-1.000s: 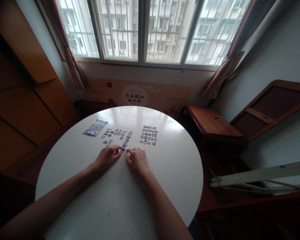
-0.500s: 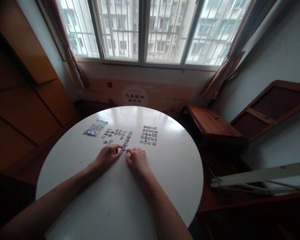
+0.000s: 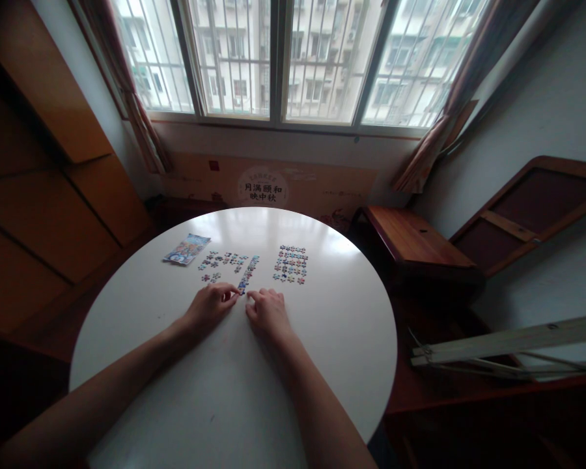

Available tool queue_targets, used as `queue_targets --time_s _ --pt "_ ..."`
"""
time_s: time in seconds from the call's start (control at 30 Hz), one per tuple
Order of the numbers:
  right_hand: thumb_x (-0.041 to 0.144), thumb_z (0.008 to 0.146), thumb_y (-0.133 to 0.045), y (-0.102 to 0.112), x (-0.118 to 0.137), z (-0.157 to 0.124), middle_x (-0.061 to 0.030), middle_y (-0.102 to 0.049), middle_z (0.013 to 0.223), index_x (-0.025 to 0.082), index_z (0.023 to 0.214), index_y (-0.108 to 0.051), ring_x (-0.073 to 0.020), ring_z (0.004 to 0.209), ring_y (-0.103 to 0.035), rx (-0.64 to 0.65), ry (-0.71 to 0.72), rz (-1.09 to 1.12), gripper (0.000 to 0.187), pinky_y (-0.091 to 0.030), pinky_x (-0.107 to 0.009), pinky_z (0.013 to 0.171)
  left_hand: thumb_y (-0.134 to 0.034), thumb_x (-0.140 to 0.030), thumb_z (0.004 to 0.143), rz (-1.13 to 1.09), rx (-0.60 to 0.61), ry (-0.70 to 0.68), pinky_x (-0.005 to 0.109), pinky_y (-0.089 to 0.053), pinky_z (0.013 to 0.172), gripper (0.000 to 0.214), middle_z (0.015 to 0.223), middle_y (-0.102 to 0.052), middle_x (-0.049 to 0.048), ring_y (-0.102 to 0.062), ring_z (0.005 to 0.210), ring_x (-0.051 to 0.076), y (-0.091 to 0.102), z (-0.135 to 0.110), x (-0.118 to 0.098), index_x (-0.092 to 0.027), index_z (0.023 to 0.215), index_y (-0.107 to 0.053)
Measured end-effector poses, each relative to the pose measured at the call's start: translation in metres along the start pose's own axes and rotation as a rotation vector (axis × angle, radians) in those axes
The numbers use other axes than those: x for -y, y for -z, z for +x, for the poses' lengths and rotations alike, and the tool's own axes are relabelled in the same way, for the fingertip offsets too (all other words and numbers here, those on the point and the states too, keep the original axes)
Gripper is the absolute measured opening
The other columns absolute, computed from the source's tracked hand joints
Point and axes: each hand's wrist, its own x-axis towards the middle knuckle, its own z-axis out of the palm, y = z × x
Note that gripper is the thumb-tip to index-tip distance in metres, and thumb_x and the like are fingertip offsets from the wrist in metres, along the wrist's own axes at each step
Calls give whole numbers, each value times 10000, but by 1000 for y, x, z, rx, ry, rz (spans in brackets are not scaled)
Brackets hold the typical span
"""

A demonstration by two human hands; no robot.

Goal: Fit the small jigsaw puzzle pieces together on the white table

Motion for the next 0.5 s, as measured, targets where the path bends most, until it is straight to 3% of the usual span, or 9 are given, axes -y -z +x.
queue_targets --time_s 0.5 --pt "282 876 -524 2 1 -1 -48 -651 965 253 1156 -625 -188 929 -525 -4 -4 -3 299 -298 -293 822 -555 -208 800 -28 -1 16 243 -448 700 247 818 -715 19 -621 724 151 -2 2 3 -239 976 -726"
